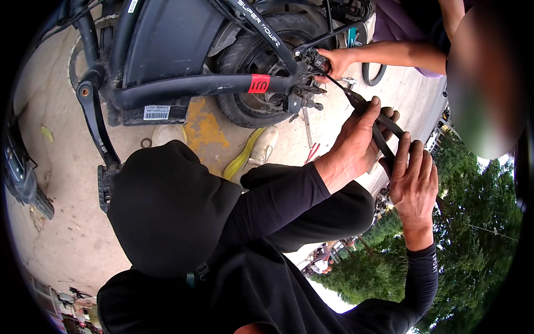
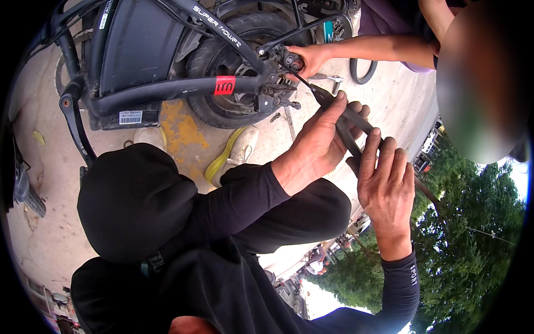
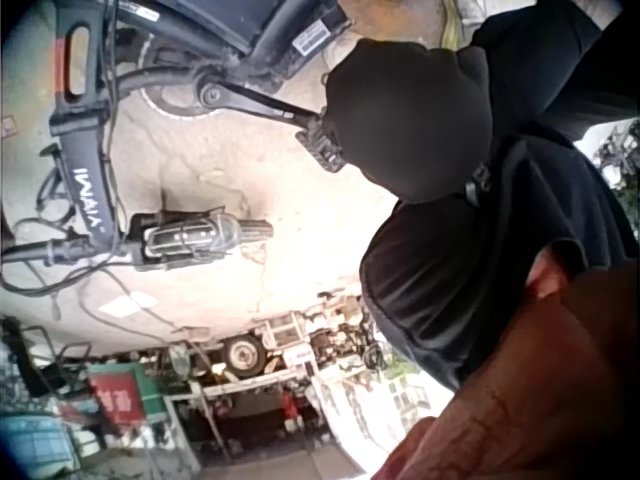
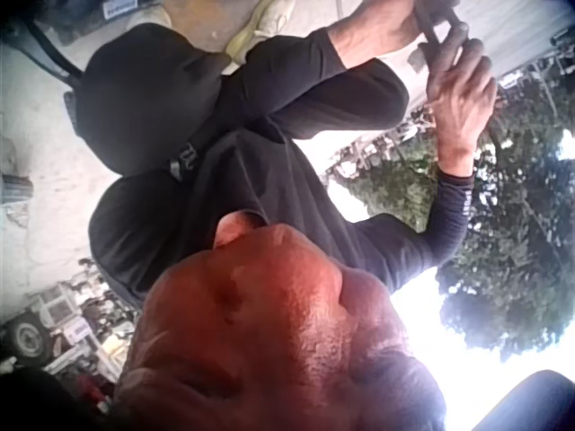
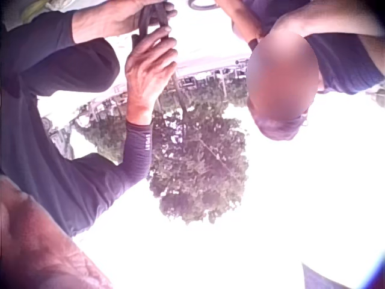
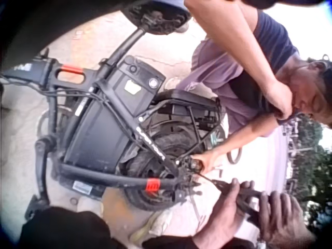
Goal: The person uses an Allen key to tighten bolts on the rear brake caliper of an electric bicycle. They work alongside another person who assists by holding the brake cable and stabilizing the wheel.
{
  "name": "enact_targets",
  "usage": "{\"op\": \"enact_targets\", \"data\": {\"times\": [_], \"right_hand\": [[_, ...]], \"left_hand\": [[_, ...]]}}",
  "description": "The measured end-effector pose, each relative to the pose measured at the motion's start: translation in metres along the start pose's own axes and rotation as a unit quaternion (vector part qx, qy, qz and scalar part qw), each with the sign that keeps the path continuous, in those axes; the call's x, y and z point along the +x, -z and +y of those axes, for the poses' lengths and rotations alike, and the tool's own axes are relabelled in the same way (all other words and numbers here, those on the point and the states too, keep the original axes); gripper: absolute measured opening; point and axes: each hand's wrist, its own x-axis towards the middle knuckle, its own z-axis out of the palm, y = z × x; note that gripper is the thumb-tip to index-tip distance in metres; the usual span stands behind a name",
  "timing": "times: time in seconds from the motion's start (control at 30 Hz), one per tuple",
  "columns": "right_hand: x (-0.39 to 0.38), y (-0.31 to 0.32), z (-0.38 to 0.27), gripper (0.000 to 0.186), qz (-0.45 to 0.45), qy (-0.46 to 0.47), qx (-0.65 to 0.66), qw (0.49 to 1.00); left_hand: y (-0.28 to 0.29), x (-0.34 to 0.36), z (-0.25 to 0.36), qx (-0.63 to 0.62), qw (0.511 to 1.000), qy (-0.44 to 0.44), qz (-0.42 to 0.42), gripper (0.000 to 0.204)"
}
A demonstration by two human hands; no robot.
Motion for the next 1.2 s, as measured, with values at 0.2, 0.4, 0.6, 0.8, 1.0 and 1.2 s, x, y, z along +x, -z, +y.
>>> {"op": "enact_targets", "data": {"times": [0.2,0.4,0.6,0.8,1.0,1.2], "right_hand": [[0.029,0.005,0.032,0.057,-0.259,-0.3,0.744,0.539],[-0.002,0.017,-0.001,0.069,0.039,-0.005,-0.034,0.999],[0.008,0.002,0.016,0.045,-0.024,-0.042,0.365,0.93],[0.01,0.024,0.011,0.064,-0.051,-0.206,0.451,0.867],[-0.002,-0.005,0.003,0.052,0.076,0.054,-0.138,0.986],[0.007,0.003,0.014,0.045,-0.067,-0.129,0.504,0.851]], "left_hand": [[0.007,0.004,0.001,0.008,0.999,-0.001,-0.034,0.047],[-0.004,0.0,0.005,0.007,1.0,-0.011,-0.016,0.043],[-0.001,-0.004,0.003,-0.009,0.999,0.032,-0.013,0.034],[0.008,-0.002,0.0,-0.023,0.998,0.018,-0.059,0.026],[0.003,-0.003,-0.001,-0.026,0.999,0.011,-0.028,0.03],[0.006,-0.008,0.006,-0.016,0.997,0.032,-0.065,0.04]]}}
